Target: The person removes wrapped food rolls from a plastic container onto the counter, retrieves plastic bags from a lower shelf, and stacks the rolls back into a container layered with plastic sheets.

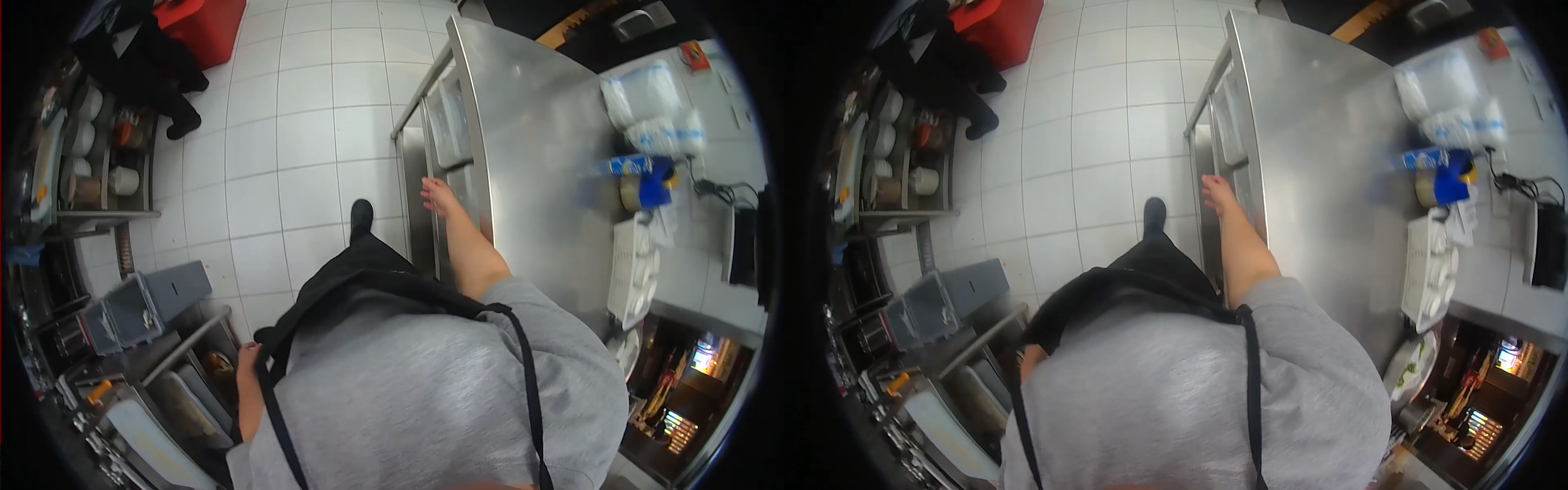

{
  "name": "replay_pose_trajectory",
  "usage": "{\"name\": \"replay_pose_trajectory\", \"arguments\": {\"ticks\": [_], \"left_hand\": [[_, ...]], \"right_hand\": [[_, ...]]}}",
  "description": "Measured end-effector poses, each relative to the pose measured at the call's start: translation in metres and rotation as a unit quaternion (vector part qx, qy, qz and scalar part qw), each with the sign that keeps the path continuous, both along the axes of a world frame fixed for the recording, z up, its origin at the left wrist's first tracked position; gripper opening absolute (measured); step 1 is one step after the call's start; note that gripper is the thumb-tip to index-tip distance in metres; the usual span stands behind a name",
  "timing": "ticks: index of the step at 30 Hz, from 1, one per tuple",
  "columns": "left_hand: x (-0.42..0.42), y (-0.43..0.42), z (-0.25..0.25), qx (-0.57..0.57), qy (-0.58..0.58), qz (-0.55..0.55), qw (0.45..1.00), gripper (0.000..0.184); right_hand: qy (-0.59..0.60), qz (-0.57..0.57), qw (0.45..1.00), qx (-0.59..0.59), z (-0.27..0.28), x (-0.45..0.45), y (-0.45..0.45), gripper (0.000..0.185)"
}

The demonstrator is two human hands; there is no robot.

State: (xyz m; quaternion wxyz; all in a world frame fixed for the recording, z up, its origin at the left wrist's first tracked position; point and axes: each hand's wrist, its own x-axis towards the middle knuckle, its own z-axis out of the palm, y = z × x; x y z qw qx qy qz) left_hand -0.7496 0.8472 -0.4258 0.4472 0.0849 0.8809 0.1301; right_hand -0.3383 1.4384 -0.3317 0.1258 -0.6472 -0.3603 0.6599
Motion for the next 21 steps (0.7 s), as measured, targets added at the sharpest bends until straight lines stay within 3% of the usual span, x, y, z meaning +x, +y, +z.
{"name": "replay_pose_trajectory", "arguments": {"ticks": [4, 6, 9, 12, 14, 15, 17, 19, 20, 21], "left_hand": [[0.008, 0.172, 0.098, -0.011, -0.115, -0.010, 0.993, 0.044], [-0.024, 0.221, 0.076, 0.078, -0.028, -0.213, 0.974, 0.041], [-0.042, 0.357, 0.157, 0.134, -0.058, -0.200, 0.969, 0.038], [-0.064, 0.437, 0.169, 0.160, -0.051, -0.197, 0.966, 0.034], [-0.079, 0.469, 0.166, 0.114, -0.074, -0.223, 0.965, 0.035], [-0.090, 0.477, 0.160, 0.093, -0.077, -0.250, 0.961, 0.035], [-0.121, 0.477, 0.138, 0.061, -0.088, -0.316, 0.943, 0.036], [-0.154, 0.473, 0.124, 0.036, -0.080, -0.404, 0.911, 0.037], [-0.168, 0.475, 0.124, 0.034, -0.078, -0.415, 0.906, 0.037], [-0.183, 0.478, 0.124, 0.010, -0.070, -0.447, 0.892, 0.037]], "right_hand": [[-0.017, -0.108, 0.991, -0.073, -0.036, -0.013, 0.040, 0.043], [-0.033, -0.147, 0.984, -0.092, -0.047, -0.014, 0.053, 0.044], [-0.009, -0.267, 0.956, -0.120, -0.066, 0.001, 0.032, 0.040], [-0.008, -0.414, 0.891, -0.185, -0.100, 0.025, -0.007, 0.031], [0.048, -0.607, 0.785, -0.110, -0.126, 0.043, -0.046, 0.025], [0.046, -0.623, 0.773, -0.112, -0.135, 0.049, -0.054, 0.025], [0.135, -0.805, 0.575, 0.050, -0.151, 0.061, -0.061, 0.024], [0.211, -0.843, 0.487, 0.085, -0.161, 0.071, -0.044, 0.027], [0.032, -0.699, 0.670, 0.247, -0.196, 0.076, -0.046, 0.029], [0.038, -0.688, 0.673, 0.270, -0.201, 0.072, -0.041, 0.030]]}}
